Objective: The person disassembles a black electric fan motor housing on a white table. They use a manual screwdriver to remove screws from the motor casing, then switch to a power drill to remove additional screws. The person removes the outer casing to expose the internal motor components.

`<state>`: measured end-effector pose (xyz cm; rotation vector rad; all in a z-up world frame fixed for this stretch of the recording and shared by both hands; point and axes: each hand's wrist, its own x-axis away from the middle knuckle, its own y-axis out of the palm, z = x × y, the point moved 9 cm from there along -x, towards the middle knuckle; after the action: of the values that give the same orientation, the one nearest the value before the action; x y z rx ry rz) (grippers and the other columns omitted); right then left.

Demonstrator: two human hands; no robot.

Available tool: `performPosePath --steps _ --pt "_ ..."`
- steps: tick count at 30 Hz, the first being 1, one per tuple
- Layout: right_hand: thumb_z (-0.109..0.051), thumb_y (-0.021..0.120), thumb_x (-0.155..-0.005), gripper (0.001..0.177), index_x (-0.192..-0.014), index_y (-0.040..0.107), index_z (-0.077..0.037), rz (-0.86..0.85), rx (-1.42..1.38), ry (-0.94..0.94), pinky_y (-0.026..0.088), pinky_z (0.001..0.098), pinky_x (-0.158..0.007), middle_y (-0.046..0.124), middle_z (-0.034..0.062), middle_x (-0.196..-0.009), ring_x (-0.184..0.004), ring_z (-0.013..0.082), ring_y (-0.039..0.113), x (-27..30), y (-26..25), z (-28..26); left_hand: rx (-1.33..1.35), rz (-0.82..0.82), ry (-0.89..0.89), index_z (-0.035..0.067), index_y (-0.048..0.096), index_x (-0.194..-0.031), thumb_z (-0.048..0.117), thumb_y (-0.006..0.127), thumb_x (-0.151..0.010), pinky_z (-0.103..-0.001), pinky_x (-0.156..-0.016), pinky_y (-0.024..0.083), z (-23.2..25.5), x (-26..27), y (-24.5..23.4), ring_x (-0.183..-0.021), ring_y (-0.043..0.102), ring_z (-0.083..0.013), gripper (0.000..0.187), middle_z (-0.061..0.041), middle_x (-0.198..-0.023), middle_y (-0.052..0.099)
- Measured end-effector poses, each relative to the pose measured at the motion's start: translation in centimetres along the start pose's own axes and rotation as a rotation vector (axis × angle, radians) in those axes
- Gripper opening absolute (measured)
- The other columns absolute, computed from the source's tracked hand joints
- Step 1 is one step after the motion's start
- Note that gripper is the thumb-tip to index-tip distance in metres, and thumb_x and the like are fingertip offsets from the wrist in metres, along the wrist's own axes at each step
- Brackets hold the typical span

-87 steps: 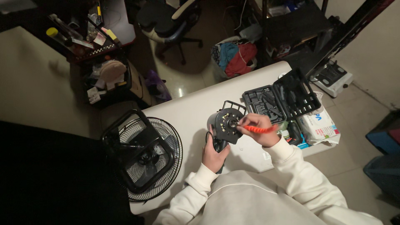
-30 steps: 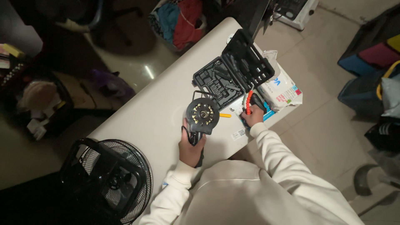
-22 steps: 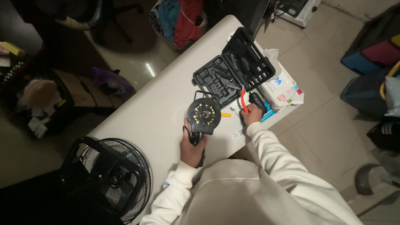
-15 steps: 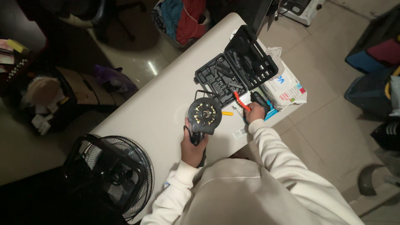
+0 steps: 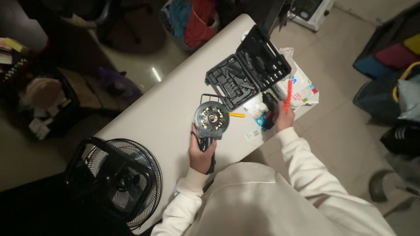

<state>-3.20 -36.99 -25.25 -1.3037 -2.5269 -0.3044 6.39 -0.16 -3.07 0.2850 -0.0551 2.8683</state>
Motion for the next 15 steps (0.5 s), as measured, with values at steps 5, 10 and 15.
performPosePath --steps 5,10,15 --pt "-0.031 0.051 -0.108 0.028 -0.093 0.058 -0.009 -0.339 -0.474 -0.199 0.048 0.0315 -0.062 0.054 0.0022 -0.078 -0.069 0.0132 0.054 2.8 5.4 -7.1 -0.001 -0.027 0.112 -0.003 0.026 -0.159 -0.001 0.068 -0.084 -0.029 -0.101 0.051 0.9 1.4 -1.2 -0.116 0.063 -0.0166 0.086 -0.012 -0.134 0.062" --pt "-0.012 0.056 -0.110 0.020 -0.119 0.067 0.002 -0.419 0.138 -0.517 0.045 0.0269 -0.081 0.054 0.0049 -0.097 -0.087 0.0119 0.051 9.4 12.6 -16.2 -0.057 0.004 0.126 -0.001 0.026 -0.160 0.003 0.072 -0.083 -0.029 -0.100 0.051 2.2 2.8 -3.6 -0.114 0.065 -0.0163 0.089 -0.013 -0.130 0.067" --pt "-0.002 0.062 -0.098 0.027 -0.124 0.057 0.002 -0.660 -0.054 -0.391 0.054 0.0314 -0.093 0.067 0.0092 -0.111 -0.102 0.0162 0.067 16.8 18.8 -20.8 -0.047 0.039 0.209 -0.001 0.027 -0.160 0.004 0.072 -0.083 -0.031 -0.102 0.051 3.9 4.2 -6.2 -0.118 0.066 -0.0180 0.090 -0.015 -0.133 0.066"
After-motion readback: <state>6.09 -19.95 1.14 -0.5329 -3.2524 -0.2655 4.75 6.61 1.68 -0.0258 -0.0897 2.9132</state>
